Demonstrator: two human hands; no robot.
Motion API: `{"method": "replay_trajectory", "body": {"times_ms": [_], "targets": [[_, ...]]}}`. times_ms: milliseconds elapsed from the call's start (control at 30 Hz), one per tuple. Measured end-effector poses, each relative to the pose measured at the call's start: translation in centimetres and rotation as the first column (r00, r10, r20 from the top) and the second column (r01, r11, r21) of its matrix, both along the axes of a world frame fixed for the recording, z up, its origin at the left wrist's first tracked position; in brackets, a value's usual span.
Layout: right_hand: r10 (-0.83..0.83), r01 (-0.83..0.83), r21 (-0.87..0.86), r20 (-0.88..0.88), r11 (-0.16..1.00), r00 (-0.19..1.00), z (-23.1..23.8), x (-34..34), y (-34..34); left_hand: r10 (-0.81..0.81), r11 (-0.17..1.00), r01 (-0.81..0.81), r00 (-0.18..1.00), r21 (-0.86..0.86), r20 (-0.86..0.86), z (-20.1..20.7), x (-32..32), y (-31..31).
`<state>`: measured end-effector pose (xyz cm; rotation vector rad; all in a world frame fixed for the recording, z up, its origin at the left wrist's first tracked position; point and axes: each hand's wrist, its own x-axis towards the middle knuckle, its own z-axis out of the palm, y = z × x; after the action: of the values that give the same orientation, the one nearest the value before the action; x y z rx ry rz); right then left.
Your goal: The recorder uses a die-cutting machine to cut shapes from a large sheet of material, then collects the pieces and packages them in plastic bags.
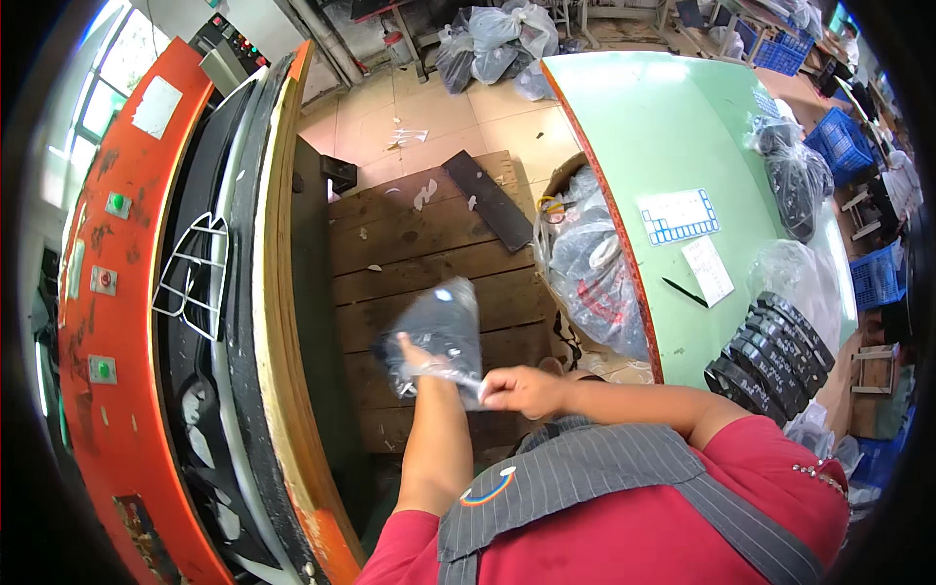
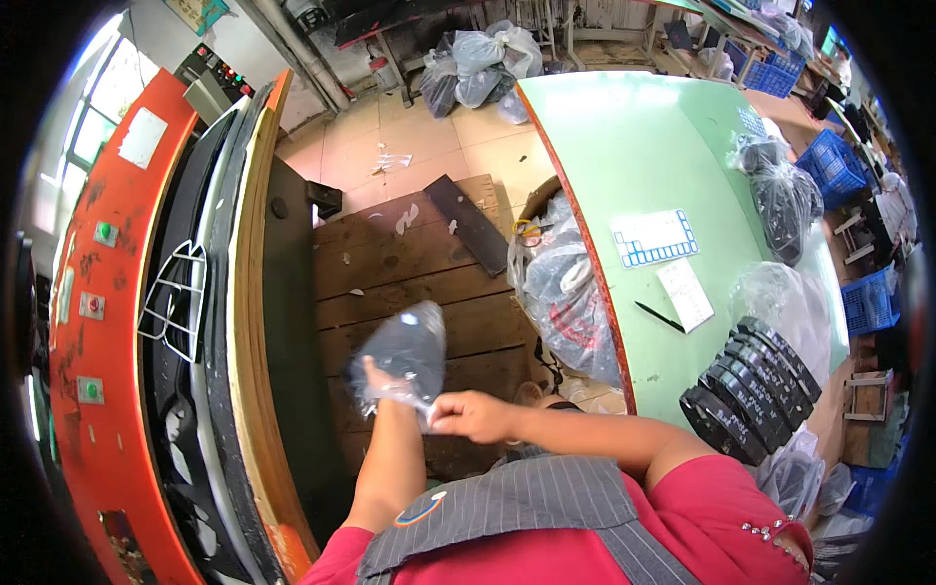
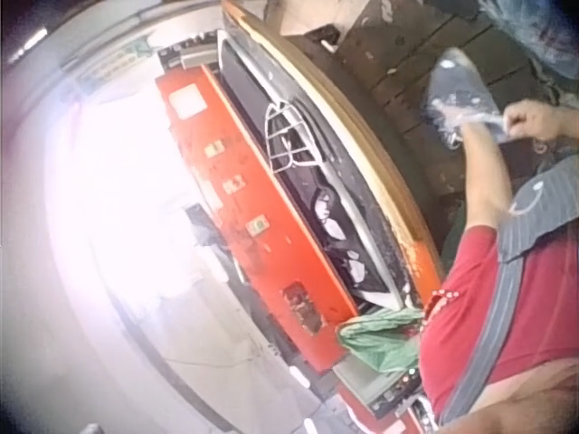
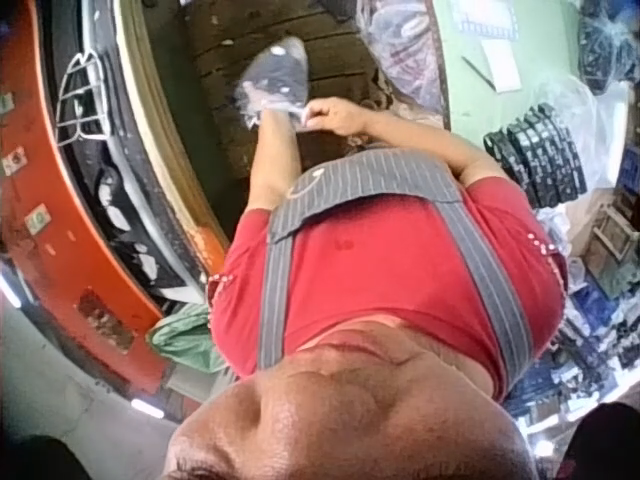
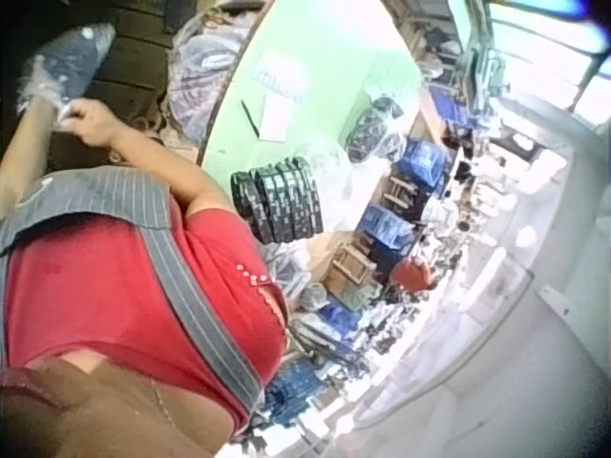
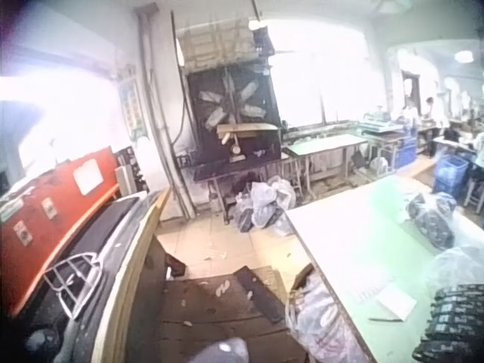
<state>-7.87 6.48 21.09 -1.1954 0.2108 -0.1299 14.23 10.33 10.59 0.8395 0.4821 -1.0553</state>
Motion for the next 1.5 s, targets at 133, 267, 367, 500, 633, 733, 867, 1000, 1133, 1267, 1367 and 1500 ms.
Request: {"method": "replay_trajectory", "body": {"times_ms": [133,267,367,500,633,733,867,1000,1133,1267,1367,1500], "targets": [[-0.260,0.266,-0.004,-0.225,0.964,0.939,-0.1,0.7,-5.7,-0.145,0.884,0.044,0.972,0.466,0.183,-1.8,-0.5,-2.1],[-0.397,0.405,-0.026,-0.264,0.914,0.879,-0.3,-0.2,-9.4,-0.551,0.768,0.508,0.835,0.390,-0.004,1.0,-0.6,-3.0],[-0.429,0.453,0.063,-0.227,0.889,0.874,1.7,-1.5,-10.1,-0.800,0.594,0.699,0.568,0.399,0.195,11.7,-4.4,-5.1],[-0.417,0.440,0.164,-0.156,0.883,0.895,6.5,-2.8,-11.0,-0.697,0.582,0.741,0.243,0.334,0.674,19.2,-3.0,-4.4],[-0.274,0.294,0.132,-0.152,0.947,0.950,11.0,-2.4,-10.7,-0.280,0.778,0.319,-0.595,0.541,0.753,23.5,-0.8,-5.5],[-0.160,0.164,0.063,-0.059,0.985,0.985,12.8,-0.4,-10.4,-0.121,0.561,0.589,-0.637,0.582,0.761,22.9,-1.0,-8.6],[-0.325,0.319,-0.119,-0.027,0.940,0.945,16.9,0.7,-13.4,-0.042,-0.061,0.834,-0.551,0.548,0.834,17.4,-2.7,-14.2],[-0.597,0.577,-0.263,0.006,0.773,0.803,18.6,-1.7,-17.4,0.375,0.232,0.698,-0.707,0.678,0.600,17.0,-7.0,-20.9],[-0.809,0.801,0.114,0.049,0.587,0.586,19.8,-2.1,-22.3,-0.070,-0.472,0.656,-0.693,0.588,0.717,20.6,-7.9,-26.7],[-0.910,0.891,0.203,-0.001,0.406,0.415,21.5,-1.3,-29.1,-0.478,-0.533,0.798,-0.010,-0.280,0.879,20.3,-6.6,-28.9],[-0.950,0.931,0.211,-0.021,0.299,0.310,21.3,-2.6,-33.0,-0.667,-0.357,0.934,-0.270,0.020,0.695,22.1,-4.7,-32.0],[-0.978,0.978,0.054,-0.031,0.204,0.206,22.4,-3.4,-34.7,0.121,0.439,0.626,-0.752,0.645,0.648,21.0,0.5,-39.9]]}}
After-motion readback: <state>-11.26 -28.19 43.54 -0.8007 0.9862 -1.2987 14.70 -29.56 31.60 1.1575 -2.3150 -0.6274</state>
